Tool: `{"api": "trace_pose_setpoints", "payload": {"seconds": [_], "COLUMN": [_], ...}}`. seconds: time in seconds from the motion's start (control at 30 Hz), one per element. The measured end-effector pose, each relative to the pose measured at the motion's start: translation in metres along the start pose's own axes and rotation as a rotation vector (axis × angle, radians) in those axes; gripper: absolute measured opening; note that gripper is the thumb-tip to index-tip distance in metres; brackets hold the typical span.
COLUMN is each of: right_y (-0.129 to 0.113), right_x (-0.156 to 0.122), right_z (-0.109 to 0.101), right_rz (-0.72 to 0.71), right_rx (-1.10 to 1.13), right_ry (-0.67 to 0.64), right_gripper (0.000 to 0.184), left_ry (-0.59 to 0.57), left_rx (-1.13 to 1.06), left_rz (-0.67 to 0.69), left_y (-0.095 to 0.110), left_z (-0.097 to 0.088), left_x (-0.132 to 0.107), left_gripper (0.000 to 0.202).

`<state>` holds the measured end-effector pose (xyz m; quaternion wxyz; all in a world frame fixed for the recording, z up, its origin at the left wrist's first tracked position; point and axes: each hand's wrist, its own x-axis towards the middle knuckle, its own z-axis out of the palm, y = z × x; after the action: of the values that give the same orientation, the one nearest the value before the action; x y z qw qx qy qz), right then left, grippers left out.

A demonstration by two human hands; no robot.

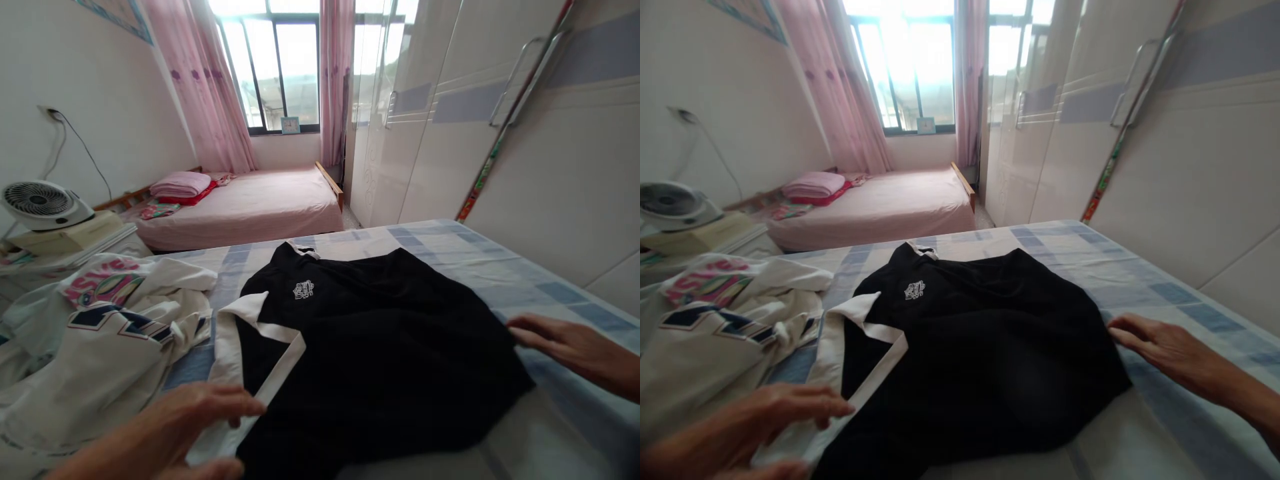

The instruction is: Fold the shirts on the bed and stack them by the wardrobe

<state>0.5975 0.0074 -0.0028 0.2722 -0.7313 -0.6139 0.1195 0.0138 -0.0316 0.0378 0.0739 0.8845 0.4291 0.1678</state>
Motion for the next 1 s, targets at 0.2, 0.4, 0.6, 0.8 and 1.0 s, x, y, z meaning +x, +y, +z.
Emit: {"api": "trace_pose_setpoints", "payload": {"seconds": [0.2, 0.4, 0.6, 0.8, 1.0], "right_y": [-0.053, -0.108, -0.127, -0.146, -0.140], "right_x": [0.084, 0.141, 0.153, 0.200, 0.213], "right_z": [0.041, 0.101, 0.122, 0.124, 0.152], "right_rz": [-0.156, -0.537, -0.473, -0.043, 0.065], "right_rx": [-0.243, -0.548, -0.400, 0.238, 0.273], "right_ry": [-0.014, -0.116, -0.114, 0.086, 0.012], "right_gripper": [0.037, 0.043, 0.025, 0.028, 0.032], "left_ry": [0.116, -0.107, -0.011, 0.393, 0.259], "left_rx": [0.016, 0.083, 0.051, -0.094, -0.002], "left_rz": [-0.489, -0.657, -0.720, -0.664, -0.791], "left_y": [-0.095, -0.146, -0.150, -0.158, -0.176], "left_z": [0.013, 0.041, 0.060, 0.056, 0.063], "left_x": [0.099, 0.172, 0.189, 0.193, 0.190], "left_gripper": [0.048, 0.050, 0.035, 0.035, 0.034]}}
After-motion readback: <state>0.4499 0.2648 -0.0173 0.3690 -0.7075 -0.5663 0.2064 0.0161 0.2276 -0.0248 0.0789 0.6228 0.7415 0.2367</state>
